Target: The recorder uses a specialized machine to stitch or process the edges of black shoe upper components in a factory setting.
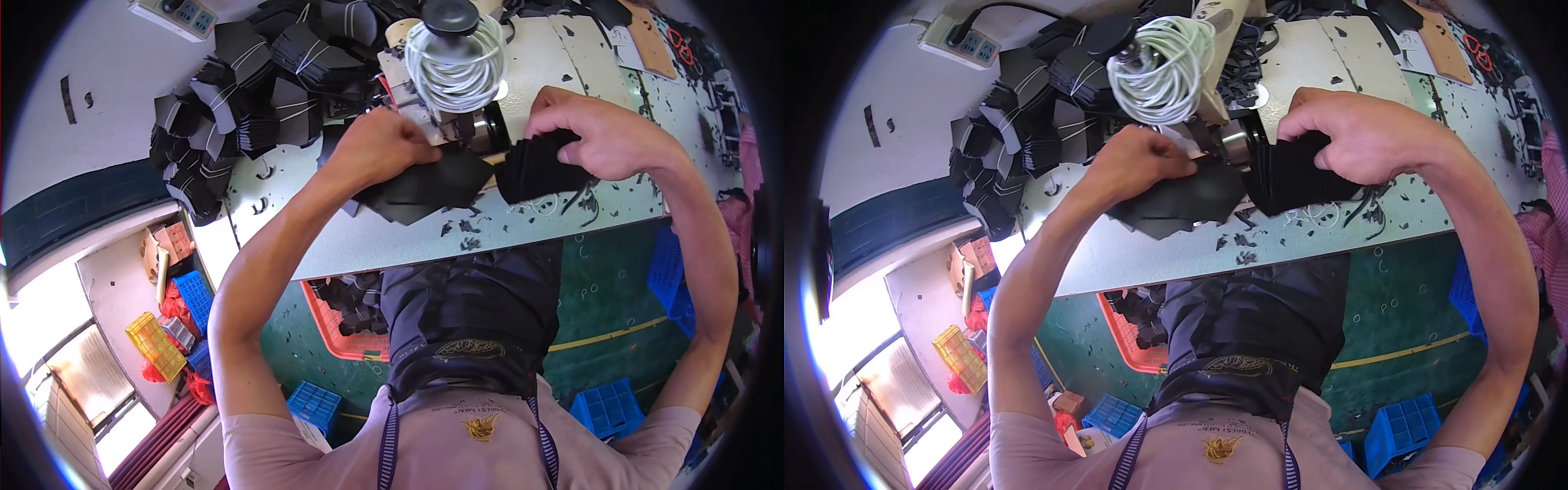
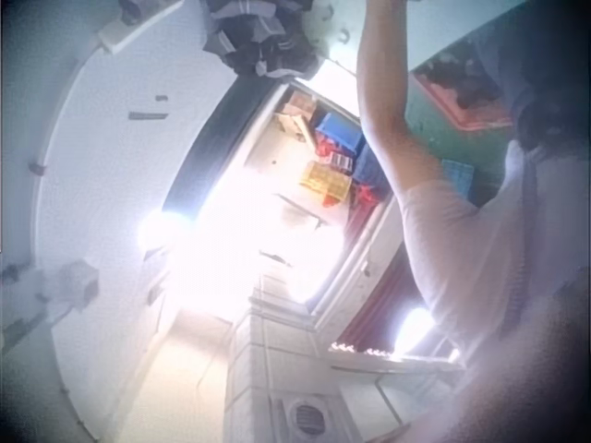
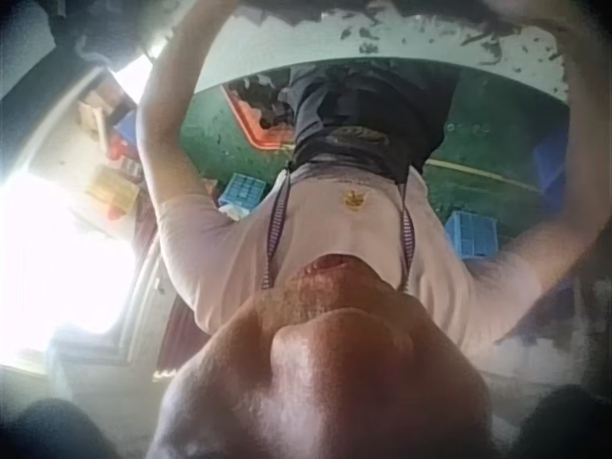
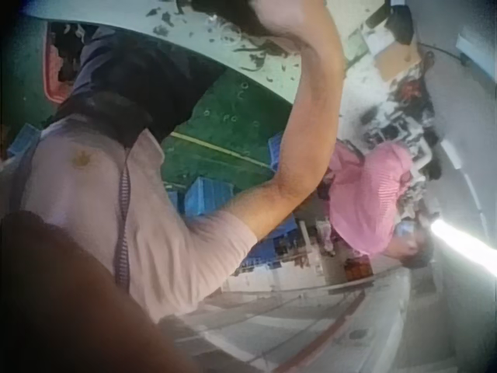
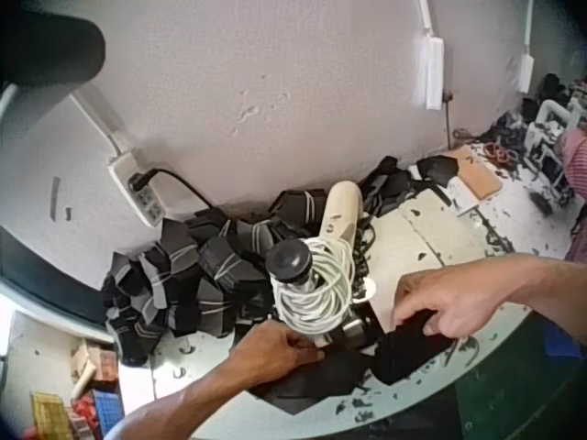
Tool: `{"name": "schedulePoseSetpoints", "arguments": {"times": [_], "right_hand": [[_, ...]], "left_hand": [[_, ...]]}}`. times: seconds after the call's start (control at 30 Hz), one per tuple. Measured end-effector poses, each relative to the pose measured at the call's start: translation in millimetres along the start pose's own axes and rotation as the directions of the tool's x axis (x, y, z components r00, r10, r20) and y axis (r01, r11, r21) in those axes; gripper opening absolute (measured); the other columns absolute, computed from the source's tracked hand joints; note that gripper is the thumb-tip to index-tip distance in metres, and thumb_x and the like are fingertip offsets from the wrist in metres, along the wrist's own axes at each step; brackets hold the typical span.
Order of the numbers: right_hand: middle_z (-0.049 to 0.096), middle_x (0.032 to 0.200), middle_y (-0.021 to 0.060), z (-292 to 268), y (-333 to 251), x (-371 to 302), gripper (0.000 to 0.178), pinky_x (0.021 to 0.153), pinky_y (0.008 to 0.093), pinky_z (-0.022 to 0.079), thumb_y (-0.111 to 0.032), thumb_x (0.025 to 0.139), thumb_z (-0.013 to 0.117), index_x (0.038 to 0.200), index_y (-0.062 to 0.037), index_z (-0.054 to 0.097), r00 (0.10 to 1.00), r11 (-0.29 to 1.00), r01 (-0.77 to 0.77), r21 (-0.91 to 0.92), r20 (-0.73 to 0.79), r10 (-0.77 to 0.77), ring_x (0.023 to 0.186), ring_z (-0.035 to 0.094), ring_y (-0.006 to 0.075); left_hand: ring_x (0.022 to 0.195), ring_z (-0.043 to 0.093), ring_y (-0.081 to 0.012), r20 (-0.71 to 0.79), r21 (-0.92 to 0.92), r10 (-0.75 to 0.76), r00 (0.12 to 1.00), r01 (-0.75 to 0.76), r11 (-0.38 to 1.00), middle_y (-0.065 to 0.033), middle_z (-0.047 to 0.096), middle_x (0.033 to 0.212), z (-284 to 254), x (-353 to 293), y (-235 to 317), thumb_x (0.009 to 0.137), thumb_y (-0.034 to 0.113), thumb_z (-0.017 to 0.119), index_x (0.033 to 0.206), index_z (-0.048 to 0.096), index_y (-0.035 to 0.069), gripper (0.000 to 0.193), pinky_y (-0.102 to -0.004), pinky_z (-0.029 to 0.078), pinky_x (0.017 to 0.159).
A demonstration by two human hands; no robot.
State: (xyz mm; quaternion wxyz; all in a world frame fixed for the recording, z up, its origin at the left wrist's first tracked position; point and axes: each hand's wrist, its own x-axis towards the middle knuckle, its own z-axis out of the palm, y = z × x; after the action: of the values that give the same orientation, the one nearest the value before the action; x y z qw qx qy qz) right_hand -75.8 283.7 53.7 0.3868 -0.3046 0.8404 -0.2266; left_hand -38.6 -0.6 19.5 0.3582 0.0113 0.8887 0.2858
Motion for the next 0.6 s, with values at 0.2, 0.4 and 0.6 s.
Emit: {"name": "schedulePoseSetpoints", "arguments": {"times": [0.2, 0.4, 0.6], "right_hand": [[0.059, 0.126, 0.0172, 21.7, -10.6, 13.7, 0.044, 0.103, 0.0387, 0.043, 0.003, 0.081, 0.063, 0.125, 0.0007, 0.058, 0.993, 0.998, -0.011, -0.061, -0.120, 0.003, 0.122, 0.055, 0.0321], [0.059, 0.121, 0.0165, 15.4, 8.6, -19.5, 0.045, 0.102, 0.0378, 0.044, 0.003, 0.080, 0.063, 0.124, 0.0057, 0.055, 0.996, 0.978, 0.093, 0.187, -0.029, -0.089, 0.115, 0.058, 0.0322], [0.054, 0.140, 0.0168, 40.4, -37.2, -10.4, 0.049, 0.108, 0.0350, 0.041, -0.006, 0.086, 0.066, 0.131, 0.0064, 0.054, 0.983, 0.938, -0.030, 0.345, 0.181, -0.035, 0.130, 0.052, 0.0285]], "left_hand": [[0.092, 0.071, -0.0239, 0.071, -0.117, 0.165, 0.984, -0.156, 0.981, -0.0143, 0.075, 0.097, 1.3, 3.1, -9.9, 0.082, 0.025, 0.073, 0.106, 0.076, 0.005, 0.031, -0.0336, 0.052, 0.086], [0.092, 0.066, -0.0128, 0.134, -0.293, 0.103, 0.986, -0.060, 0.954, -0.0082, 0.073, 0.100, 5.1, -25.5, -5.9, 0.089, 0.010, 0.069, 0.114, 0.072, 0.000, 0.027, -0.0279, 0.051, 0.086], [0.084, 0.064, -0.0091, 0.134, -0.600, 0.235, 0.963, -0.110, 0.792, -0.0049, 0.072, 0.093, 22.7, -29.7, -0.4, 0.088, 0.016, 0.072, 0.107, 0.074, 0.001, 0.024, -0.0251, 0.049, 0.076]]}}
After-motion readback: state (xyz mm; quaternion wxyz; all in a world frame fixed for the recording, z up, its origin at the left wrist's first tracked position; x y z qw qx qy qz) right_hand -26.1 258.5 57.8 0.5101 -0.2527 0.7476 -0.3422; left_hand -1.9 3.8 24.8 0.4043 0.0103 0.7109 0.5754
